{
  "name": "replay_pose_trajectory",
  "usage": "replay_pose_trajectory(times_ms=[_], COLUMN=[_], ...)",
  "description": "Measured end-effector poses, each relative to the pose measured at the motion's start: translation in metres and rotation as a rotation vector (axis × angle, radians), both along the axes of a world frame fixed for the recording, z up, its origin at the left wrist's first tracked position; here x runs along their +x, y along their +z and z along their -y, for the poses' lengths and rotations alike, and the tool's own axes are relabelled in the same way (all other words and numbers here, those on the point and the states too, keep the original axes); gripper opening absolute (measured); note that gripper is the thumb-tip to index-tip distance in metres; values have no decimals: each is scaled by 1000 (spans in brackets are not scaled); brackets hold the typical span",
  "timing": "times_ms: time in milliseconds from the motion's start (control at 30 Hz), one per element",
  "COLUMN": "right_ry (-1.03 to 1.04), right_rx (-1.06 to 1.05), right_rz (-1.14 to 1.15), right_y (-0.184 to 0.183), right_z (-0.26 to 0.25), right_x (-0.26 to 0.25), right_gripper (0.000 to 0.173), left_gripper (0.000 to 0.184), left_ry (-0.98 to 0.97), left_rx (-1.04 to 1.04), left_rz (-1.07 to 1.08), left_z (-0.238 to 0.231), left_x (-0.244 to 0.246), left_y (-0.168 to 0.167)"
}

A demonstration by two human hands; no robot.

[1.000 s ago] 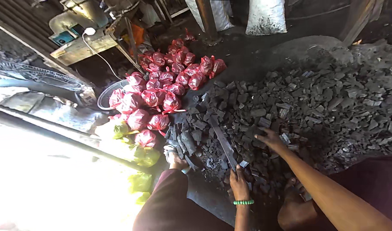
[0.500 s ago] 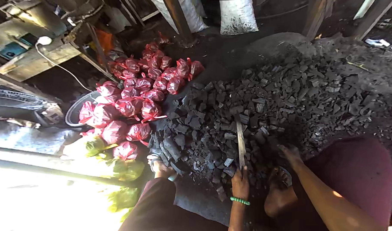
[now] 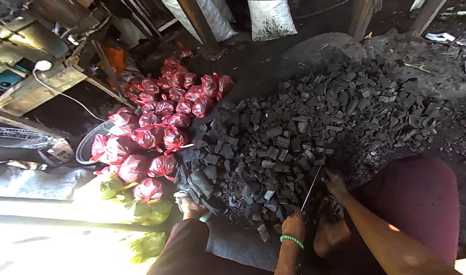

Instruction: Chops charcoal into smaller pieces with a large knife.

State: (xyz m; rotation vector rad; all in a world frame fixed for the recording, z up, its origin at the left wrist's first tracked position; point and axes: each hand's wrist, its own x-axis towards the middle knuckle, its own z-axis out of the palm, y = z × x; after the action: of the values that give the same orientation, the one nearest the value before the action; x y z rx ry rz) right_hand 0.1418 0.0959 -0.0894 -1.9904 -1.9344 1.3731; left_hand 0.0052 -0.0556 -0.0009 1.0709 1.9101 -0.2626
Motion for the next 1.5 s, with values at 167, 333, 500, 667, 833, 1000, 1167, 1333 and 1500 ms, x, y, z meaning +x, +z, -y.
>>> replay_pose_trajectory(times_ms=[167, 333, 500, 667, 833, 1000, 1167, 1333, 1500], right_ry=[-26, -35, 18, 33, -259, -393, -311, -537, -420], right_rx=[4, 23, 32, -3, -39, -119, 43, 193, 410], right_rz=[-20, -39, -5, 62, -292, -555, -231, -301, -420], right_y=[0, -2, 0, 7, -7, 11, 4, 17, 56], right_z=[2, 7, 7, 5, 4, 5, -3, 1, -41], right_x=[-2, 0, 1, -1, -1, -21, -66, -77, -93], right_gripper=[53, 52, 50, 52, 45, 56, 88, 66, 64], left_gripper=[47, 36, 40, 46, 49, 40, 34, 31, 31], left_ry=[54, 200, 145, -58, 70, 420, 822, 1233, 1686], left_rx=[134, 1316, 1378, -146, 0, 394, 674, 870, 994], left_rz=[39, 170, 116, 54, 75, 258, 285, 292, 437], left_z=[-5, -16, -28, -6, -27, -8, 28, 49, 41], left_x=[4, 20, 20, 3, -15, -38, -59, -62, -62], left_y=[20, 52, 31, -34, 10, 51, 61, 55, 47])
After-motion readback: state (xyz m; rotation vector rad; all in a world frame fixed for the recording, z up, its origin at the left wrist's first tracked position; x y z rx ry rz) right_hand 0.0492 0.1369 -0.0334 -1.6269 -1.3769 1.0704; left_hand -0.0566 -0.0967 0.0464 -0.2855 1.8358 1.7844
